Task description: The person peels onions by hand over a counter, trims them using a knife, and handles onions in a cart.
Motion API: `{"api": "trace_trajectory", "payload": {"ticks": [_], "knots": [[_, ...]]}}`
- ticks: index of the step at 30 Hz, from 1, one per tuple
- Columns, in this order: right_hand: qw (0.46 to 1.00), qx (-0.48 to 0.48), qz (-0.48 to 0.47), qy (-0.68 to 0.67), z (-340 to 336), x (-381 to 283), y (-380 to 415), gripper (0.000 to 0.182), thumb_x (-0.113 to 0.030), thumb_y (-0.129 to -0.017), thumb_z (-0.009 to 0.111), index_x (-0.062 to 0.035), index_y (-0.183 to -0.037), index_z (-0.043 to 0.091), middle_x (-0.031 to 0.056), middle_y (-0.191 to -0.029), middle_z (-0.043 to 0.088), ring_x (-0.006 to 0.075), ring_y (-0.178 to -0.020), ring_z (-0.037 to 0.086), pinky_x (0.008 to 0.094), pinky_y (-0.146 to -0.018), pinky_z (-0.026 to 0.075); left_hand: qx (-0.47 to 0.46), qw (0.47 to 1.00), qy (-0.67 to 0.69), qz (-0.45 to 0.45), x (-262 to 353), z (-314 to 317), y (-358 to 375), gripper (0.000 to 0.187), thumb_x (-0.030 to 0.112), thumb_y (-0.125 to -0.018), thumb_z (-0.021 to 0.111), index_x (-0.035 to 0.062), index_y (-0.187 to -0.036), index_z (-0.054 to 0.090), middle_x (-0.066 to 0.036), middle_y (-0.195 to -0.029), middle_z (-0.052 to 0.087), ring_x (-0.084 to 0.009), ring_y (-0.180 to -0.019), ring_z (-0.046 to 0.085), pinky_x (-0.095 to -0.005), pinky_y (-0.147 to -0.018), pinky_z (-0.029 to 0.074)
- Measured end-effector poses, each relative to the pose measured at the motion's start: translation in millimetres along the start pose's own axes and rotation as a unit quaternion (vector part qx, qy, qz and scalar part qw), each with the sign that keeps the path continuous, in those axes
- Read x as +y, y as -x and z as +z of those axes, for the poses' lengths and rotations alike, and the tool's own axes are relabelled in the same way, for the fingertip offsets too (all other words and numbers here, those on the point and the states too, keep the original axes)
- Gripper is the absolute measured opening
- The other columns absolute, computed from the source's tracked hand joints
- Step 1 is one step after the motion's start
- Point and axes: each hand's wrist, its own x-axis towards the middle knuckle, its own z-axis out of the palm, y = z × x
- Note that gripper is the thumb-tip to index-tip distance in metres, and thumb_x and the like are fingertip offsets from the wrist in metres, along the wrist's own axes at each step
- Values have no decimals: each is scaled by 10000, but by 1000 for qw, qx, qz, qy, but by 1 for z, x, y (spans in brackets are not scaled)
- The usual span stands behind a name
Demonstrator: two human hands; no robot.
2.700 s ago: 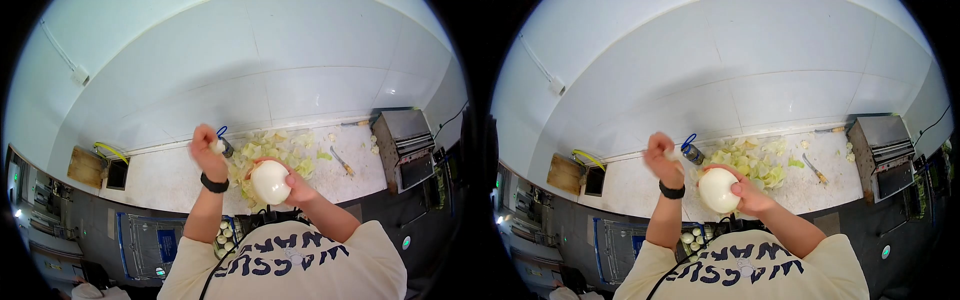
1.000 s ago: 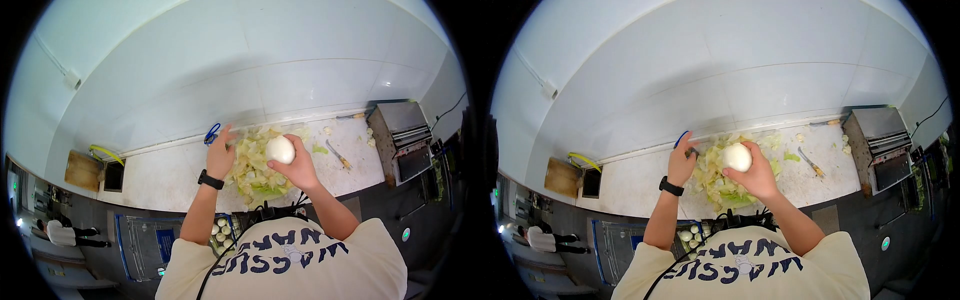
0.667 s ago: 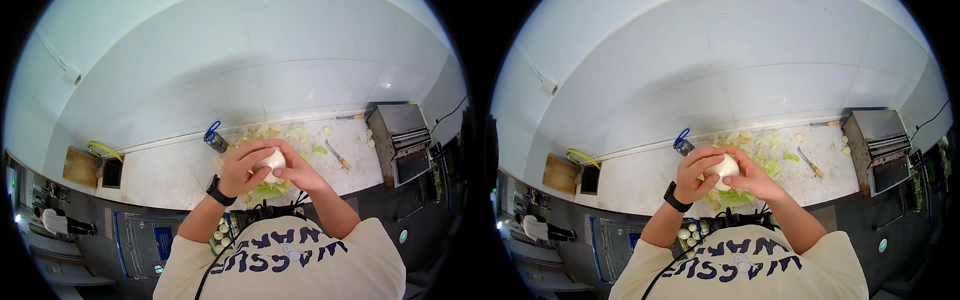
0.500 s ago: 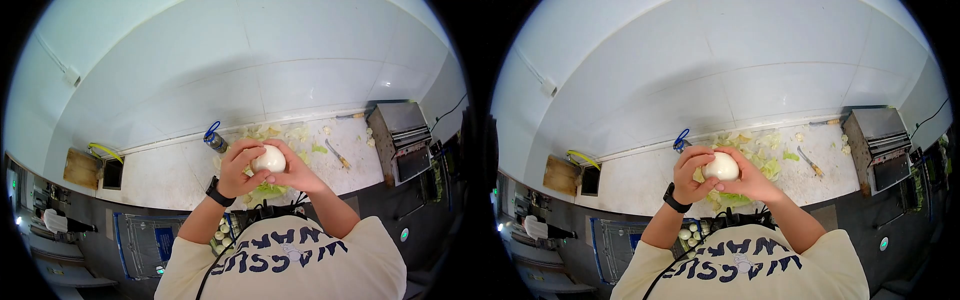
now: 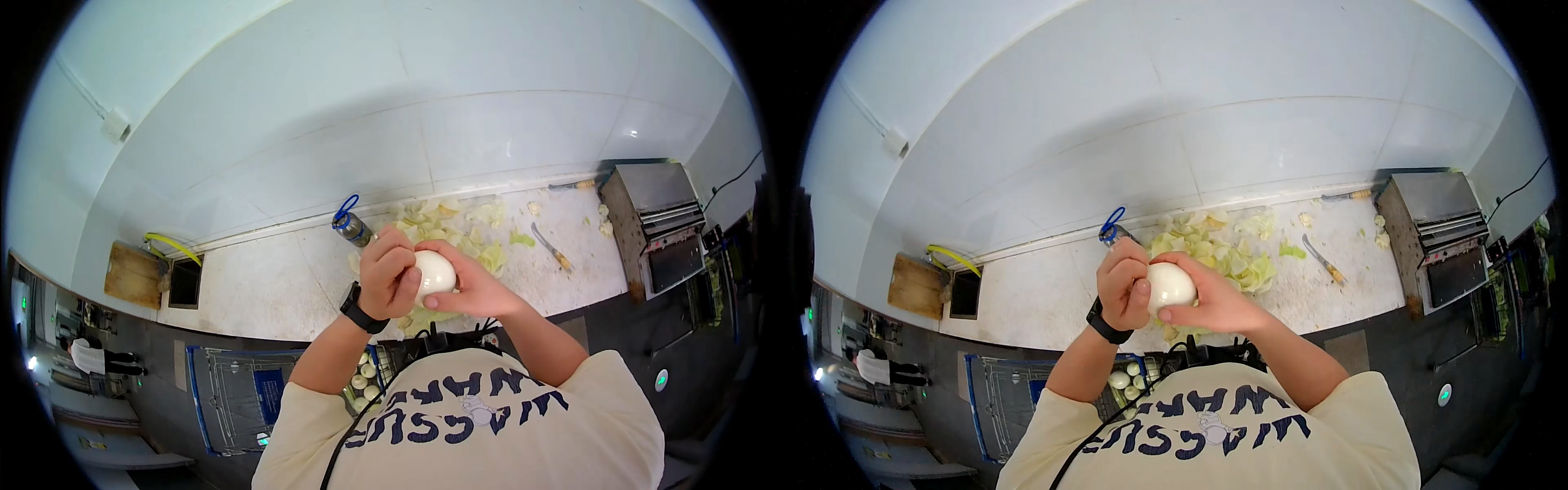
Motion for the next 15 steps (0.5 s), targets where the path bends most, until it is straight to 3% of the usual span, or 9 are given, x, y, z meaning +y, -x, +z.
{"api": "trace_trajectory", "payload": {"ticks": [2,10,13,15], "knots": [[999,-15,35,-13,-1,3,-1,710,-176,-816,761,-46,-1408,392,70,-1221,541,149,-1118,533,303,-937,467,7,1000,16,-15,0,3,2,152,102,-822,604,37,-723,510,-96,-709,479,-240,-614,444,-352,-548,350],[996,24,16,-85,0,12,0,720,-199,-845,743,-62,-1433,352,75,-1248,522,153,-1103,538,302,-922,475,53,995,-31,-82,5,11,-2,76,47,-860,551,11,-800,520,-103,-713,483,-237,-635,457,-329,-569,355],[993,66,-8,-102,7,17,-1,701,-266,-890,695,-73,-1453,324,66,-1258,510,154,-1083,542,300,-904,481,100,975,30,-194,2,16,-1,112,65,-924,515,16,-824,506,-65,-712,468,-184,-651,440,-306,-588,346],[992,68,0,-105,9,17,-2,683,-319,-920,653,-83,-1464,314,56,-1253,508,150,-1071,541,297,-881,489,94,960,73,-252,-1,15,1,262,202,-1006,426,50,-801,489,-7,-717,427,-116,-672,389,-279,-595,321]]}}
